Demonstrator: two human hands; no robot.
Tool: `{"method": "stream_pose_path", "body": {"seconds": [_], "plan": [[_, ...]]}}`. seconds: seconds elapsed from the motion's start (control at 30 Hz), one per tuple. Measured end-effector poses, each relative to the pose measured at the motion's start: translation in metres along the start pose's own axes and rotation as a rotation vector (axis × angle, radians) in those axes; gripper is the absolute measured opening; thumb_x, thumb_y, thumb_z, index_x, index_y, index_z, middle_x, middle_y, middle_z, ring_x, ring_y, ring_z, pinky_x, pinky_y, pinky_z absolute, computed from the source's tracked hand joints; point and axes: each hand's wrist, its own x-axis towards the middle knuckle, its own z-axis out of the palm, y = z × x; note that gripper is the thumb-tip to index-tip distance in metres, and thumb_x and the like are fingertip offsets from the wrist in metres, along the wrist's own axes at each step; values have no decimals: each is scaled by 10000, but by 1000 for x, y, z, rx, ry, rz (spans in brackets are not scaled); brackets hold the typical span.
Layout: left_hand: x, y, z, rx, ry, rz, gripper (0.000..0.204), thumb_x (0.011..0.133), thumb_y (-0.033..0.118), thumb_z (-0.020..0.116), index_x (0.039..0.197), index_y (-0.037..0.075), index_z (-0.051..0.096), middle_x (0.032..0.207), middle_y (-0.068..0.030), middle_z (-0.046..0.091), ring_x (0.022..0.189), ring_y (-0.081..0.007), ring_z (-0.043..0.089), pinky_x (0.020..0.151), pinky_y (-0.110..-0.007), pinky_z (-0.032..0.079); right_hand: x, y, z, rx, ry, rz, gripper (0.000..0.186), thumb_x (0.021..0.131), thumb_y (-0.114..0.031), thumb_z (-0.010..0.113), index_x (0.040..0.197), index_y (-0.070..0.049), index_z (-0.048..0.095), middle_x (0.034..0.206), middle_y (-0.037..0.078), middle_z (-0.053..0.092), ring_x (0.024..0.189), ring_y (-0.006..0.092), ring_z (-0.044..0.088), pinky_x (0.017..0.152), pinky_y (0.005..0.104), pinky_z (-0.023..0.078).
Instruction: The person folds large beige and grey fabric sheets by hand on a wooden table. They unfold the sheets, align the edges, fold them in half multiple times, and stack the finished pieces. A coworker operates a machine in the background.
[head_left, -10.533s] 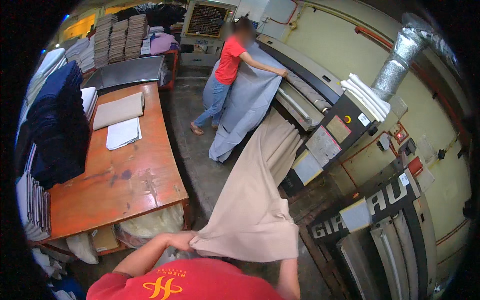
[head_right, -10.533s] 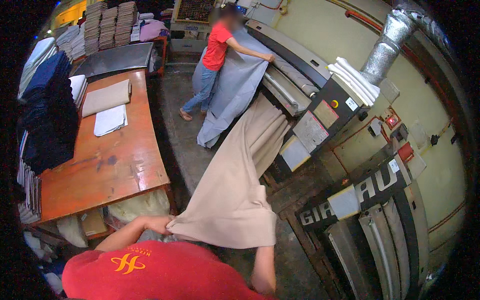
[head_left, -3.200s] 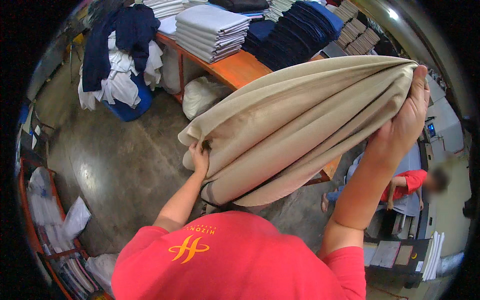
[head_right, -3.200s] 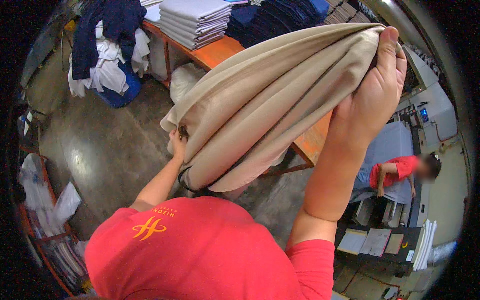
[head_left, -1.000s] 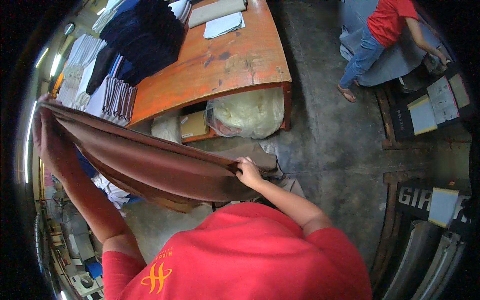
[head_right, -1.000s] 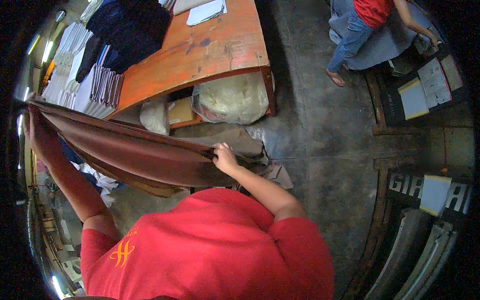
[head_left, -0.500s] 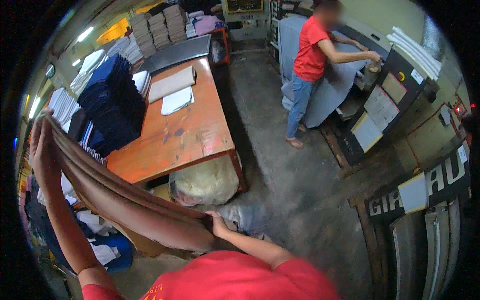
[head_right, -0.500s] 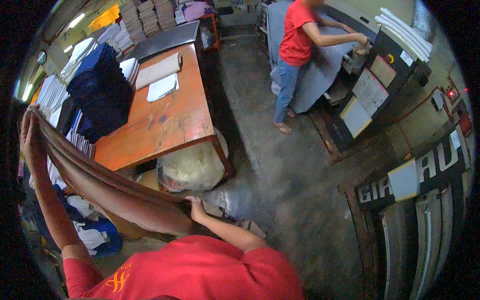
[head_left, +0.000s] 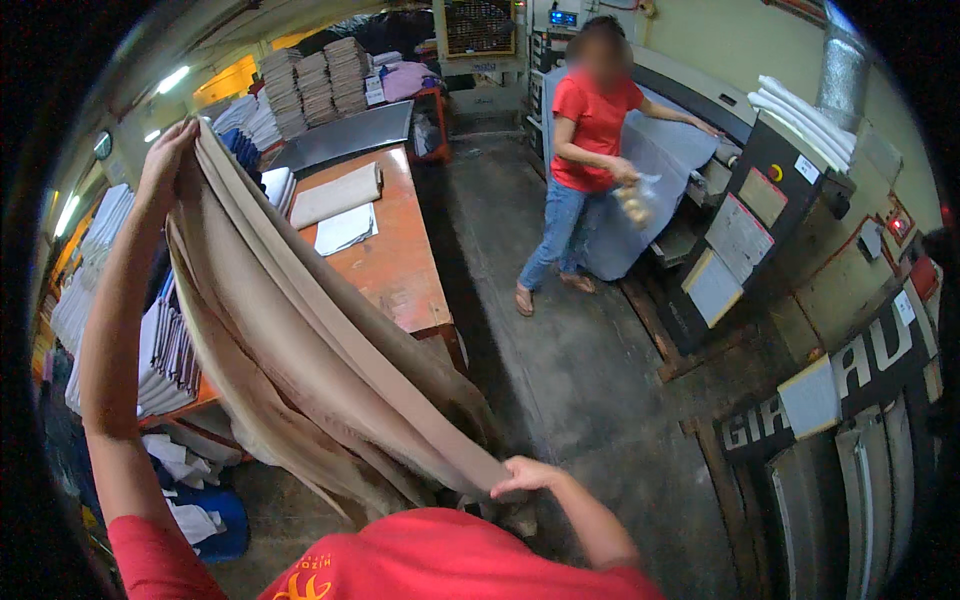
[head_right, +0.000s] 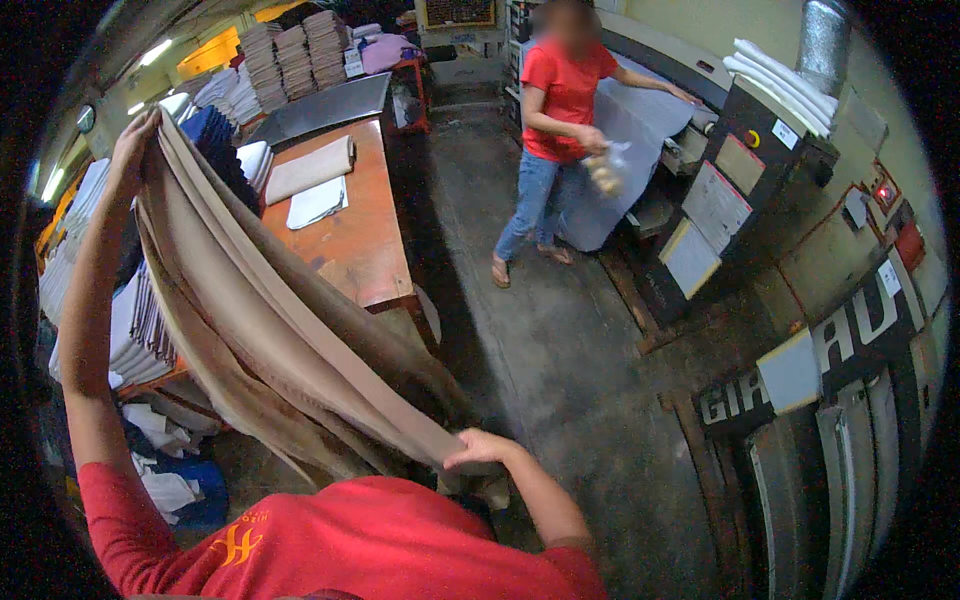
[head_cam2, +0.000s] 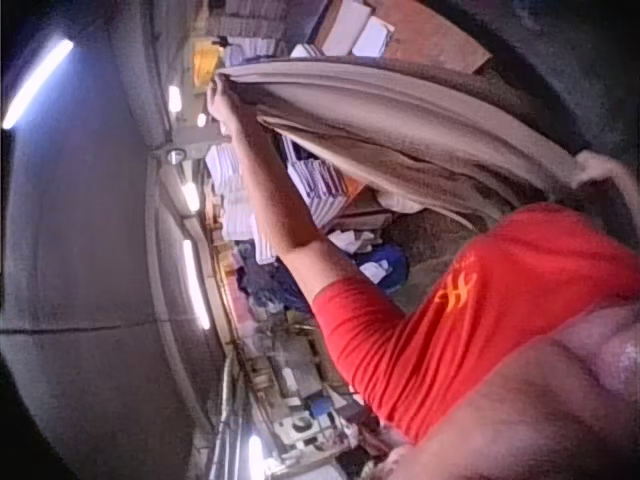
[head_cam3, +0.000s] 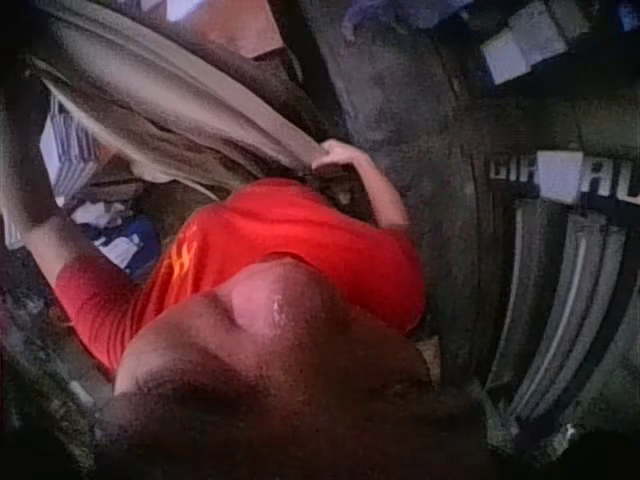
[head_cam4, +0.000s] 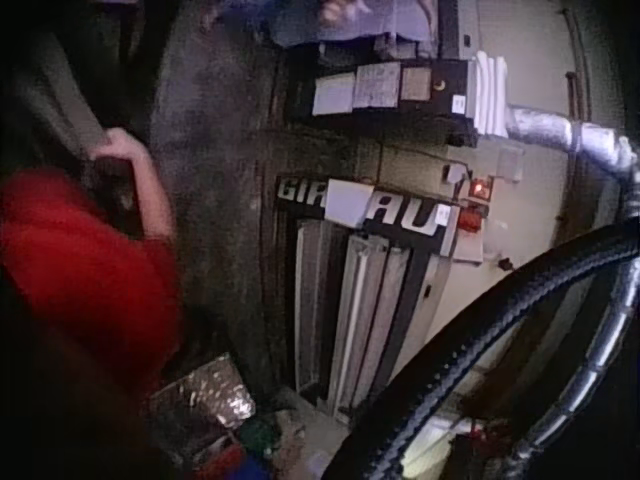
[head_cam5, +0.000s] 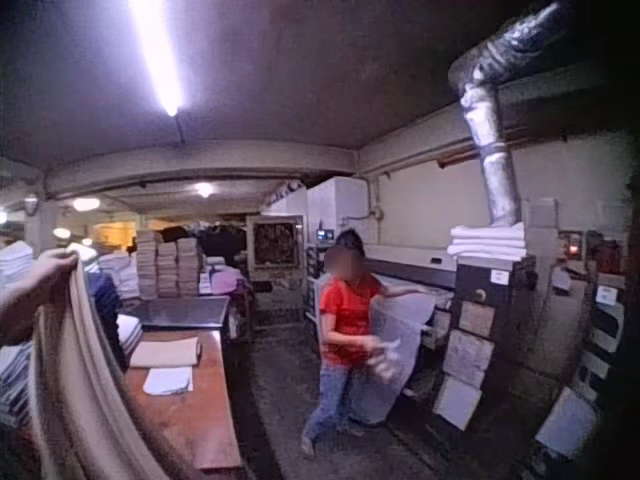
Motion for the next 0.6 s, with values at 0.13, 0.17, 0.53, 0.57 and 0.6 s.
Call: {"method": "stream_pose_path", "body": {"seconds": [0.13,0.17,0.53,0.57,0.6], "plan": [[26,21,17,93,72,35,512,881,375,614,1265,44,542,1215,-78,581,1094,-166,535,943,-289,386,-18,97,42,-229,-107,402,584,759,-545,681,1078,-56,662,1001,142,678,965,281,629,814,354,477],[32,24,16,10,31,-8,519,879,394,613,1257,45,548,1213,-79,581,1084,-173,537,933,-303,398,-29,128,51,-345,-53,426,596,766,-575,651,1096,-79,661,1038,138,671,1001,289,617,839,380,466],[55,44,-136,571,265,248,451,938,350,532,1280,55,548,1252,-53,577,1124,-135,527,956,-234,379,-196,268,123,-329,327,1223,479,841,-456,580,1139,-85,643,1155,137,621,1034,288,610,877,459,481],[44,49,-146,541,238,257,451,936,347,535,1278,53,548,1250,-53,578,1124,-135,526,957,-235,378,-204,272,119,-342,330,1232,466,852,-445,572,1133,-79,645,1142,133,629,1030,281,610,877,449,480],[32,53,-150,507,204,261,451,934,345,538,1276,50,549,1247,-53,578,1123,-135,525,958,-235,377,-206,274,114,-362,337,1203,454,864,-433,564,1127,-73,647,1128,128,636,1027,275,611,877,439,478]]}}
